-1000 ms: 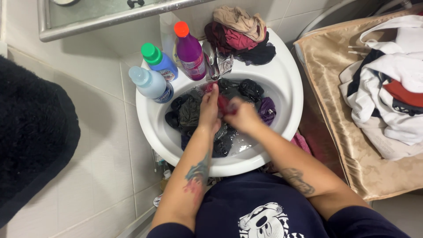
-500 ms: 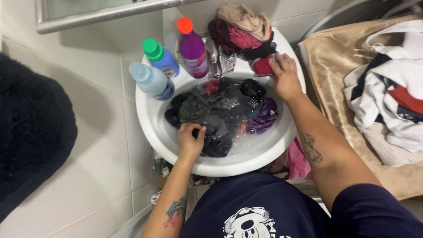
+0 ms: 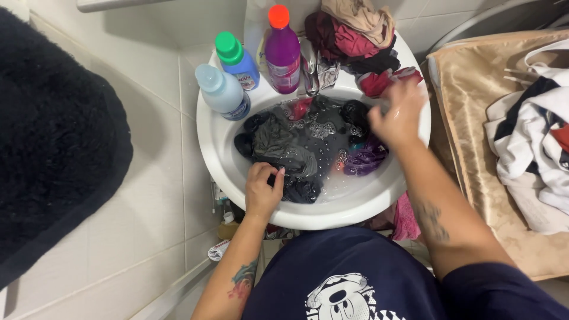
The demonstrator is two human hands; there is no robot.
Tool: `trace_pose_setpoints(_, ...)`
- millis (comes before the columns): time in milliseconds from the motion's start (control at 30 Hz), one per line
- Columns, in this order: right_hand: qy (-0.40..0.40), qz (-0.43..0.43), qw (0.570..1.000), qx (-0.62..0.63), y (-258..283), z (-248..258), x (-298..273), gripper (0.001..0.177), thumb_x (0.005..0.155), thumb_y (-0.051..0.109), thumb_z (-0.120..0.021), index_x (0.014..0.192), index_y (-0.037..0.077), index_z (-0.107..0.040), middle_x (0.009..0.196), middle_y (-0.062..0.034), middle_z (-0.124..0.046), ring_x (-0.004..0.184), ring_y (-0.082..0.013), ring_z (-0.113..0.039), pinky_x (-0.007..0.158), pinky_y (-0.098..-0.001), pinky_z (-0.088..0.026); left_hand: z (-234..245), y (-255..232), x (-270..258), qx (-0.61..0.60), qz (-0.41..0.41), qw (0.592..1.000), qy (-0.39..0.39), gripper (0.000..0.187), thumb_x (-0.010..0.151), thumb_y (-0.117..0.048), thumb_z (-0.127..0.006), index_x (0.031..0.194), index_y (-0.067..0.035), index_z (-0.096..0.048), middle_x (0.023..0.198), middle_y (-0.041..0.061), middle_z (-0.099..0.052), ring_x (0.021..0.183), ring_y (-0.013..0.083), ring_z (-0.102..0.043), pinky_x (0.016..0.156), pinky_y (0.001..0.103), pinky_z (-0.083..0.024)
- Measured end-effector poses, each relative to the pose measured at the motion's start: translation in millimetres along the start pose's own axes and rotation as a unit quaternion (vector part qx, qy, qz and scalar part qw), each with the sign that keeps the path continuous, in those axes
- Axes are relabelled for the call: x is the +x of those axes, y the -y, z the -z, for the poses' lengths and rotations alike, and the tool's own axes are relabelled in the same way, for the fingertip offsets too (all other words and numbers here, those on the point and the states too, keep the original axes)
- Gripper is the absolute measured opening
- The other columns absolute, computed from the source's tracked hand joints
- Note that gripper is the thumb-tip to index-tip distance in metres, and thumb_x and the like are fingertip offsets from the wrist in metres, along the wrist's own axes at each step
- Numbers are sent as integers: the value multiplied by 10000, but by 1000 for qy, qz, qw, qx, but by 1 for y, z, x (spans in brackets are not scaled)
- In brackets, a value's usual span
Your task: The person washes various garments by hand in a sink, scrubbing and rinsing them in soapy water. After washing each item, they place it on the counter next to the sink.
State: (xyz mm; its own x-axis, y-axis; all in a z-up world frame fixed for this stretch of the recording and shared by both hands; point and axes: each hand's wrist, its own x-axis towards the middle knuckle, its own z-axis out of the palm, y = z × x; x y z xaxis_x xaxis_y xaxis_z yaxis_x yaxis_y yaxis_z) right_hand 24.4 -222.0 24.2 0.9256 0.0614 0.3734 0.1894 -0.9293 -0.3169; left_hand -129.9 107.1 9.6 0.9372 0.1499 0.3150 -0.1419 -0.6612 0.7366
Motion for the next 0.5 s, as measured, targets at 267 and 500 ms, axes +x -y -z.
trace_pose_setpoints(267, 446, 6, 880, -160, 80, -19, -51, 438, 861, 426, -740, 1178, 125, -702, 1345, -167, -550, 1242, -431, -529, 1000, -563, -460, -2, 8, 4, -16, 27, 1000, -1, 228, 903, -188, -751, 811, -9, -642, 952, 123, -662, 913, 338, -636, 818, 426, -511)
trace_pose_setpoints(500, 282, 114, 943, 133, 81, 23, -5, 195, 893, 191, -707, 1038, 82, -777, 973, -188, -747, 887, -396, -701, 817, -443, -542, -2, 8, 3, -10, 57, 998, 26, 211, 885, -194, -752, 796, -18, -676, 891, 119, -683, 833, 324, -671, 763, 416, -529)
